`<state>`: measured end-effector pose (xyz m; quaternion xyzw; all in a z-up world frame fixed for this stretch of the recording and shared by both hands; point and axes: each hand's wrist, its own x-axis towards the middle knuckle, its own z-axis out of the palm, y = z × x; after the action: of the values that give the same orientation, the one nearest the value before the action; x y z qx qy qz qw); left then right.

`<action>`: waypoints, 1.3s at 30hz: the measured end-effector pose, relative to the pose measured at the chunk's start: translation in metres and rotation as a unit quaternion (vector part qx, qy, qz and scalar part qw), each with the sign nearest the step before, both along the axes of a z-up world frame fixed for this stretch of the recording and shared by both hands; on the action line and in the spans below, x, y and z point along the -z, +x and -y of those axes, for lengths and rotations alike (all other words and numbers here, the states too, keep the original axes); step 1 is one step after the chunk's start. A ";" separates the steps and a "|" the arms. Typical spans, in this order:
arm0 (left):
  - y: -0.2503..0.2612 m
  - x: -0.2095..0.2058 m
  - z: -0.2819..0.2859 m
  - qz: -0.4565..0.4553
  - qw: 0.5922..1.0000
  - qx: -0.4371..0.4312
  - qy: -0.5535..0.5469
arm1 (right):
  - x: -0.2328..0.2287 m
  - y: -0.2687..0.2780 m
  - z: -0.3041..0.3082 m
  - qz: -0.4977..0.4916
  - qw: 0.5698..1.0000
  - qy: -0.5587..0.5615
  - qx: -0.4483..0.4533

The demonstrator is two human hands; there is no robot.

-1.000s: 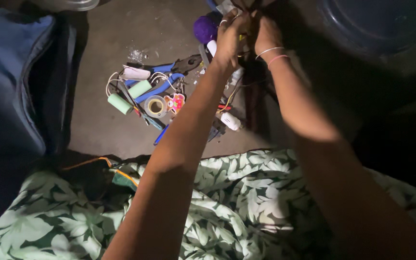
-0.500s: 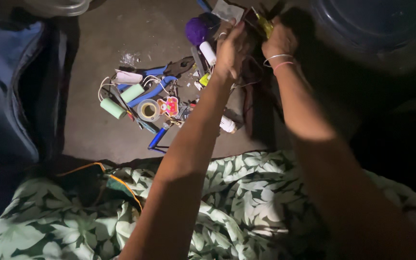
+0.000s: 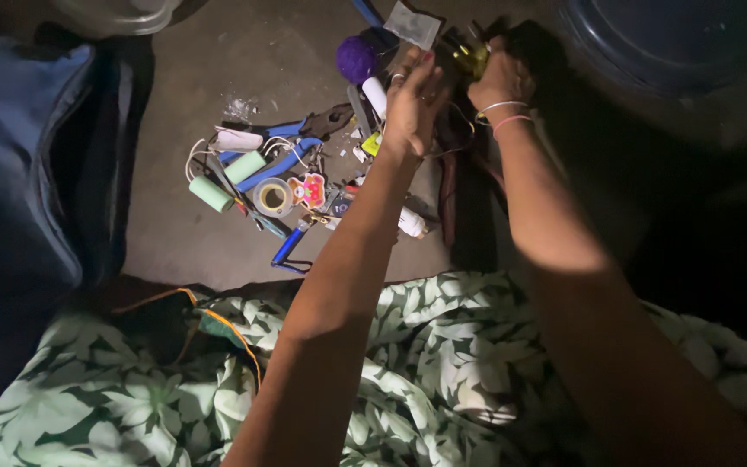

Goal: The person sits on the floor and uses pliers and a screwdriver to strip and manipulate wires connected to a small black electronic component. They also handle tape and other small parts while working.

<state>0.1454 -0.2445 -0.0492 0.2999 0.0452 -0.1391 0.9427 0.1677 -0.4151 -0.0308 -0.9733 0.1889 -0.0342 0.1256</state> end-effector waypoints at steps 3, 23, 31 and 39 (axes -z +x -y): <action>-0.006 -0.003 -0.001 0.004 1.000 -0.007 -0.001 | -0.004 -0.004 -0.001 -0.007 1.000 0.001 -0.005; -0.095 -0.016 -0.091 0.007 1.000 0.010 -0.029 | -0.011 -0.038 -0.010 0.100 0.988 0.049 -0.108; -0.142 -0.017 -0.149 0.001 1.000 -0.004 0.006 | -0.005 -0.061 -0.018 0.143 0.985 0.052 -0.086; -0.185 -0.019 -0.213 -0.054 0.997 -0.003 0.050 | 0.015 -0.092 -0.037 0.090 0.980 0.153 -0.091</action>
<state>-0.0400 -0.0319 -0.0303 0.3385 0.1034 -0.1497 0.9232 0.0756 -0.3779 -0.0459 -0.9486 0.0909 -0.0807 0.2921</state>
